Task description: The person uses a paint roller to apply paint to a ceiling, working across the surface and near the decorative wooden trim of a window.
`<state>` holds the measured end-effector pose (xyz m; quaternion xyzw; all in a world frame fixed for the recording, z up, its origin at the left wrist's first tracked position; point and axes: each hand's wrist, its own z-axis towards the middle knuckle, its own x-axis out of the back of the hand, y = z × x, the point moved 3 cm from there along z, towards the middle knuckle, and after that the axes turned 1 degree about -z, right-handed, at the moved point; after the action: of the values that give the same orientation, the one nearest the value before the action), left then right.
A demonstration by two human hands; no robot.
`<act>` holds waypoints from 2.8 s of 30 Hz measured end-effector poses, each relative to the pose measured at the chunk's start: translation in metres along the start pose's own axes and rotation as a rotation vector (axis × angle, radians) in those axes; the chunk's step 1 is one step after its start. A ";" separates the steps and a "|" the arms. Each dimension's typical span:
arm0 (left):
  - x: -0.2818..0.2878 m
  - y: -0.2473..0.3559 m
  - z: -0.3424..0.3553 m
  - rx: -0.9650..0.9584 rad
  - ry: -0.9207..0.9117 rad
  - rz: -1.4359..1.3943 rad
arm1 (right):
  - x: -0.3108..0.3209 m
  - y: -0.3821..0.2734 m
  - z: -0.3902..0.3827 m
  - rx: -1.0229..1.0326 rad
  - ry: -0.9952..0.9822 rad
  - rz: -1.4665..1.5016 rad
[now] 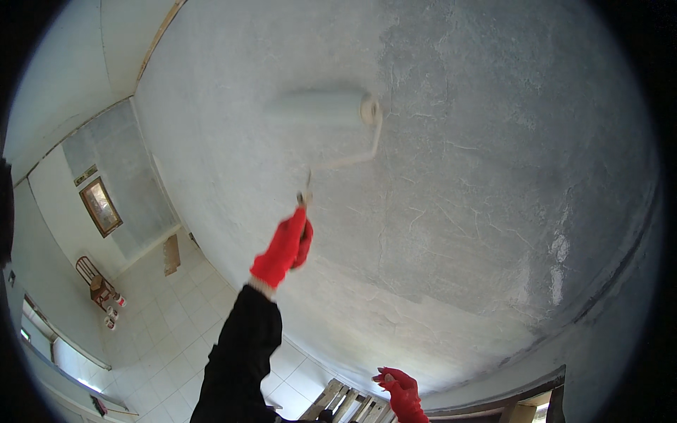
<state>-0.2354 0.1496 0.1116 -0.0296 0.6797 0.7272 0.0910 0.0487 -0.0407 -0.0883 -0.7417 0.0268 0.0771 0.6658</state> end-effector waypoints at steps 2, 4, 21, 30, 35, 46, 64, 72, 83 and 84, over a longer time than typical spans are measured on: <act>-0.004 0.041 0.004 -0.048 -0.038 0.015 | -0.006 -0.011 0.000 0.021 -0.029 0.003; -0.004 0.023 0.006 -0.041 -0.001 0.020 | -0.008 -0.024 0.001 0.023 -0.047 0.002; 0.004 0.007 0.014 -0.060 0.017 0.147 | -0.035 -0.013 0.020 0.023 -0.226 0.043; -0.009 0.012 -0.030 0.068 -0.046 -0.065 | -0.035 -0.013 0.019 0.022 -0.168 0.042; -0.023 0.053 -0.010 -0.102 -0.041 0.169 | -0.034 -0.014 0.018 0.060 -0.143 0.070; -0.084 0.116 0.043 -0.320 -0.039 0.088 | -0.010 -0.015 0.028 0.107 -0.021 0.093; -0.068 0.149 0.046 -0.408 -0.032 0.114 | -0.003 0.000 0.020 0.046 -0.015 0.107; -0.051 0.115 0.029 -0.189 -0.011 0.100 | 0.001 -0.005 0.022 0.060 -0.011 0.108; -0.057 0.181 0.034 -0.256 -0.031 0.200 | -0.002 0.002 0.025 0.040 -0.021 0.140; -0.052 0.164 0.031 -0.176 -0.015 0.192 | 0.001 0.002 0.025 0.032 -0.011 0.131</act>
<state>-0.2103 0.1654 0.2840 0.0329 0.6124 0.7895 0.0231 0.0475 -0.0165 -0.0933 -0.7273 0.0726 0.1241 0.6711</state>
